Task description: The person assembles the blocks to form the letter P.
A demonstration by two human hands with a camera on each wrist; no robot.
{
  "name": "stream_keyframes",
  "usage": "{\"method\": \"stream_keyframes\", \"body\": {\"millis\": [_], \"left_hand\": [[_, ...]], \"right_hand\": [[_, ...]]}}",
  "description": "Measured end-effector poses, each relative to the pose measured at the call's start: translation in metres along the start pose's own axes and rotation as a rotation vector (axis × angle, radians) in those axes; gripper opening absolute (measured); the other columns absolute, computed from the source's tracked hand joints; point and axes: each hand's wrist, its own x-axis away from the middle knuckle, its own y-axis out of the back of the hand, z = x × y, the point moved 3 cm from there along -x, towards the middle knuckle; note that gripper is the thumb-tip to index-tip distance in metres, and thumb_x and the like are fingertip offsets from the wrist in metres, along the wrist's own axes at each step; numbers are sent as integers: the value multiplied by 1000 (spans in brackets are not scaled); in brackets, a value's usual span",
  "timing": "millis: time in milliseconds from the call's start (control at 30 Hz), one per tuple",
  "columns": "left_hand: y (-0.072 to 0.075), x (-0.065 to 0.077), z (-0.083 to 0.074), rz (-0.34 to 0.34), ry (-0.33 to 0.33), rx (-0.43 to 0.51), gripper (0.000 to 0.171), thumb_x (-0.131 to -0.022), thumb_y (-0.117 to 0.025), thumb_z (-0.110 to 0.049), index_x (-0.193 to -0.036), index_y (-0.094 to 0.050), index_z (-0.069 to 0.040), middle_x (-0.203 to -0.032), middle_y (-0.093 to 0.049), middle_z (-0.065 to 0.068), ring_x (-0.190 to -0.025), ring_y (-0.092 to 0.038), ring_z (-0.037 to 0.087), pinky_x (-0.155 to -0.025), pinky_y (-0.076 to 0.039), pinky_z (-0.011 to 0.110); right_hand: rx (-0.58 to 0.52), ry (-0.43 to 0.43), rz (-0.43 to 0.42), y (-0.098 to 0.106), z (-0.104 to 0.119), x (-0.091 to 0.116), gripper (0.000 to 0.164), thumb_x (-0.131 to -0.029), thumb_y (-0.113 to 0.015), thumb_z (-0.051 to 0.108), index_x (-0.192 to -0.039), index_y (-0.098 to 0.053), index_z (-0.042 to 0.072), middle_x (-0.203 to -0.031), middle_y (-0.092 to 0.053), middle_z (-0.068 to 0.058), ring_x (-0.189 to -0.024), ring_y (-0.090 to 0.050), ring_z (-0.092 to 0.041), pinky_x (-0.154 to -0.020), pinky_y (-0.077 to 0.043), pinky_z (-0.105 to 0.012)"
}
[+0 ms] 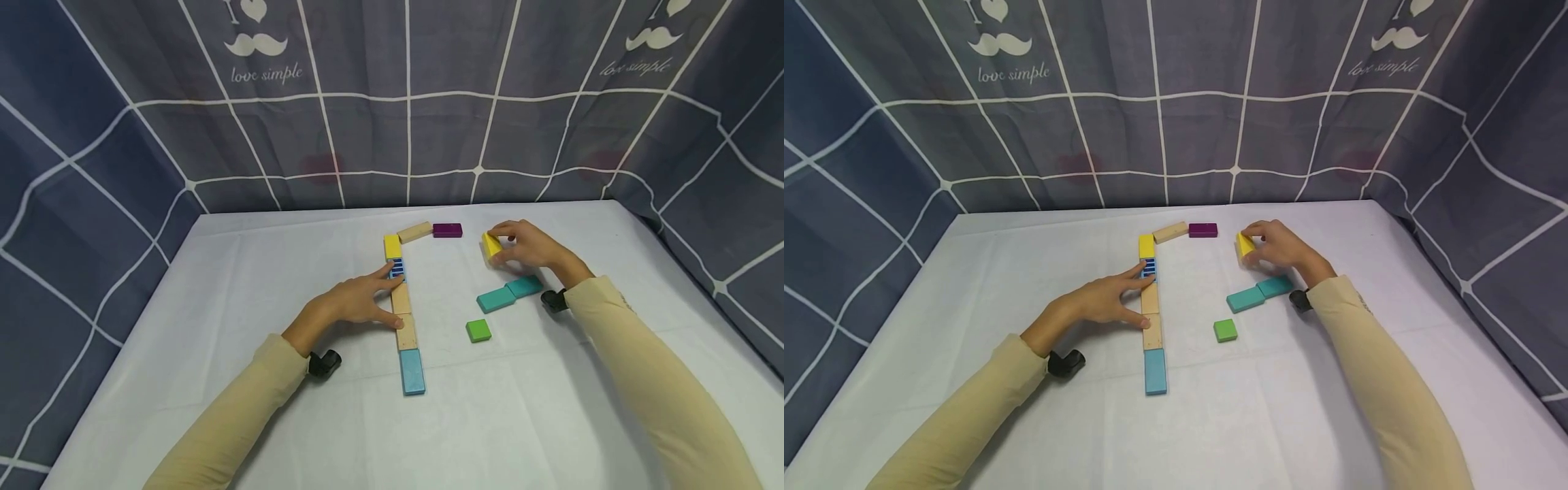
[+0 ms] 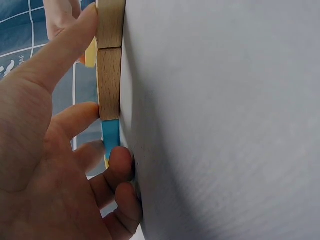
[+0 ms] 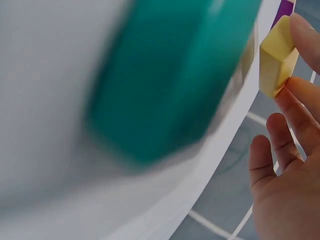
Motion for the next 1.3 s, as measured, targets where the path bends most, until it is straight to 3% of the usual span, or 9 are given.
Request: {"method": "stream_keyframes", "body": {"millis": [167, 433, 1100, 1300], "left_hand": [[1, 0, 0, 1, -8, -4, 97, -76, -75, -64, -155, -31, -30, -165, -4, -5, -148, -19, 27, -112, -25, 58], [0, 0, 1, -3, -13, -1, 97, -75, -75, -65, -155, -32, -30, -165, -4, -5, -148, -19, 27, -112, -26, 58], [-1, 1, 1, -11, -12, -3, 97, -75, -76, -64, -155, -32, -30, -165, -5, -6, -148, -19, 27, -112, -26, 57], [-1, 1, 0, -8, -12, -1, 98, -75, -76, -64, -155, -32, -30, -165, -3, -6, -148, -18, 27, -112, -25, 58]], "right_hand": [[7, 18, -7, -5, 12, -18, 58, -86, -76, 10, -136, -52, -11, -137, -51, -29, -123, -43, -43, -102, -37, -56], [53, -24, 16, -10, 18, -36, 57, -86, -75, 9, -135, -53, -10, -139, -49, -28, -126, -41, -44, -104, -35, -55], [69, -42, 73, -15, 22, -41, 57, -86, -75, 7, -135, -52, -11, -141, -47, -29, -133, -38, -45, -111, -28, -56], [104, 14, 59, -15, 22, -40, 57, -84, -77, 6, -133, -54, -13, -139, -49, -30, -131, -40, -46, -110, -30, -56]]}}
